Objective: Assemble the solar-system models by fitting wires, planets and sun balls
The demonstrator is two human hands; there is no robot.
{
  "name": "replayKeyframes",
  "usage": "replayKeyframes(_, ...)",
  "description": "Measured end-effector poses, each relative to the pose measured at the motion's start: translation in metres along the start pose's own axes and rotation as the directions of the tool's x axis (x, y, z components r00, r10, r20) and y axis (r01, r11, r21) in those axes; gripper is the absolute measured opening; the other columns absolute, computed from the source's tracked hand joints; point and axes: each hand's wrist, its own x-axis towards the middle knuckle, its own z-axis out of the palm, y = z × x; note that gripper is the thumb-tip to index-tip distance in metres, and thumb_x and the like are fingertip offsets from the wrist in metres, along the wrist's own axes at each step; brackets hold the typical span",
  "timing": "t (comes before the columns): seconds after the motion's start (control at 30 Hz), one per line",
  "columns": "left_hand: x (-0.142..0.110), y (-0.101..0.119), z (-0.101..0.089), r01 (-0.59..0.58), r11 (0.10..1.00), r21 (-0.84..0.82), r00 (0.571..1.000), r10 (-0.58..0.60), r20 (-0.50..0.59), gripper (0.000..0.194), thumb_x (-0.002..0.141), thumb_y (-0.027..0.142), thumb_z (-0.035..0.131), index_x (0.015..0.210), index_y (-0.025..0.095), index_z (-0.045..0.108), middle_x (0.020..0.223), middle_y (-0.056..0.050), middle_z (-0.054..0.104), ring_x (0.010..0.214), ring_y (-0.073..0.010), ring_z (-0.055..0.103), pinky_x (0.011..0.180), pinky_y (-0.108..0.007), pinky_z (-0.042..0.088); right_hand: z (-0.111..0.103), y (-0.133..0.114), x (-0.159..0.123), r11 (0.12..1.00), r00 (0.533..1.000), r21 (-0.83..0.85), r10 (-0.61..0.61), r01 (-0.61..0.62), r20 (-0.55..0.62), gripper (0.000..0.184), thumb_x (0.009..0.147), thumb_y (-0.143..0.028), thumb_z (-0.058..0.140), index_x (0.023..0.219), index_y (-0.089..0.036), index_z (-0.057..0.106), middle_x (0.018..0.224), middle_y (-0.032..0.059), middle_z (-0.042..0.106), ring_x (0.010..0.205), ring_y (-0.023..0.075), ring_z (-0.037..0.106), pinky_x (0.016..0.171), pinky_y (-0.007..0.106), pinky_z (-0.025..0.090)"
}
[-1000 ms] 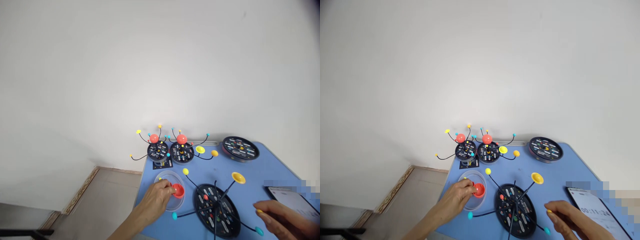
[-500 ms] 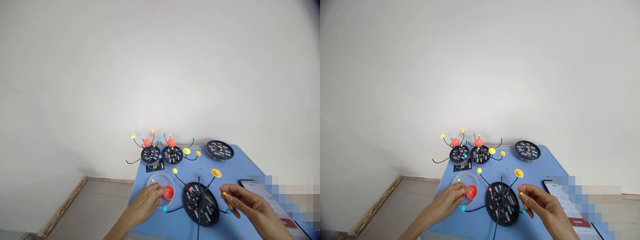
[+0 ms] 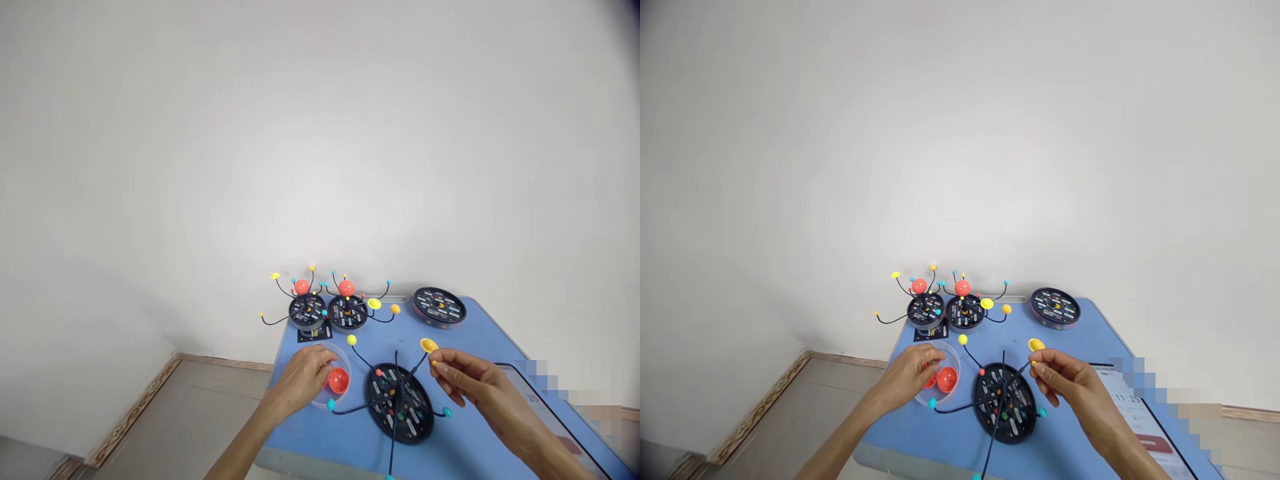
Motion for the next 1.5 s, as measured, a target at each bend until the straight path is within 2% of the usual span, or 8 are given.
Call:
replayKeyframes(0.1,0.004,0.007,0.002,0.004,0.989,-0.149,0.995,-0.019,-0.097,0.028,0.087,0.018,0.048,0.096,0.021,0.074,0.096,-0.005,0.074,0.086,-0.0191,0.065,0.075,-0.028,0.049,-0.002,0.002,0.003,1.0,0.999,0.015,0.016,-0.016,0.028,0.04,0.066,-0.057,0.082,0.079,-0.02,0.074,0.063,0.0009,0.06,0.057,0.0139,0.046,0.052,0.028,0.037)
replayKeyframes(0.2,0.014,0.014,0.011,-0.004,0.923,-0.385,0.987,-0.058,-0.15,0.025,0.087,0.024,0.052,0.09,0.018,0.075,0.088,-0.006,0.073,0.08,-0.0182,0.064,0.069,-0.027,0.048,-0.002,0.002,0.007,0.997,0.998,0.064,0.031,-0.035,0.053,0.037,0.066,-0.053,0.084,0.08,-0.02,0.075,0.065,0.0008,0.061,0.058,0.0133,0.046,0.054,0.028,0.038)
replayKeyframes(0.37,0.043,0.019,0.041,0.087,0.784,-0.614,0.995,-0.104,0.009,0.024,0.083,0.028,0.058,0.097,0.015,0.074,0.084,-0.005,0.072,0.081,-0.0193,0.066,0.075,-0.03,0.05,0.003,-0.002,0.014,0.988,0.998,0.148,0.026,-0.035,0.062,0.04,0.059,-0.049,0.088,0.08,-0.017,0.076,0.073,0.0042,0.067,0.063,0.0145,0.05,0.055,0.027,0.04)
replayKeyframes(0.57,0.073,0.027,0.065,0.152,0.624,-0.766,0.987,-0.06,0.147,0.03,0.08,0.028,0.064,0.104,0.011,0.07,0.103,-0.011,0.071,0.094,-0.0213,0.067,0.084,-0.034,0.05,0.006,-0.003,0.023,0.992,0.998,0.123,0.012,-0.02,0.068,0.039,0.057,-0.045,0.089,0.078,-0.015,0.075,0.071,0.0046,0.068,0.06,0.0142,0.052,0.053,0.028,0.04)
replayKeyframes(0.7,0.087,0.028,0.074,0.217,0.563,-0.797,0.972,-0.052,0.228,0.03,0.078,0.033,0.069,0.099,0.011,0.07,0.106,-0.012,0.07,0.09,-0.0194,0.068,0.085,-0.036,0.051,0.011,-0.009,0.028,0.996,0.998,0.089,0.014,-0.019,0.059,0.041,0.054,-0.046,0.09,0.078,-0.015,0.076,0.068,0.0045,0.068,0.058,0.0141,0.053,0.052,0.027,0.041)
replayKeyframes(0.9,0.098,0.025,0.082,0.328,0.496,-0.804,0.931,-0.025,0.365,0.023,0.077,0.03,0.071,0.089,0.011,0.07,0.089,-0.007,0.069,0.075,-0.0159,0.068,0.087,-0.04,0.05,0.018,-0.015,0.031,0.984,0.995,0.167,0.054,-0.068,0.088,0.038,0.052,-0.039,0.093,0.075,-0.014,0.076,0.069,0.0054,0.069,0.059,0.0131,0.053,0.051,0.025,0.041)
replayKeyframes(1.2,0.104,0.021,0.073,0.4,0.522,-0.753,0.869,0.045,0.493,0.014,0.073,0.022,0.074,0.082,0.012,0.069,0.076,-0.002,0.068,0.066,-0.0154,0.066,0.089,-0.044,0.049,0.019,-0.003,0.036,0.964,0.983,0.229,0.1,-0.134,0.152,0.034,0.058,-0.037,0.091,0.077,-0.013,0.076,0.071,0.0044,0.065,0.057,0.0101,0.049,0.046,0.02,0.038)
replayKeyframes(1.5,0.115,0.019,0.085,0.366,0.568,-0.737,0.871,0.071,0.487,0.026,0.064,0.034,0.085,0.071,0.015,0.069,0.069,-0.001,0.068,0.08,-0.0237,0.071,0.091,-0.047,0.051,0.021,0.0,0.038,0.965,0.982,0.215,0.12,-0.15,0.146,0.033,0.058,-0.038,0.09,0.074,-0.013,0.075,0.069,0.0032,0.061,0.054,0.0089,0.045,0.044,0.02,0.036)
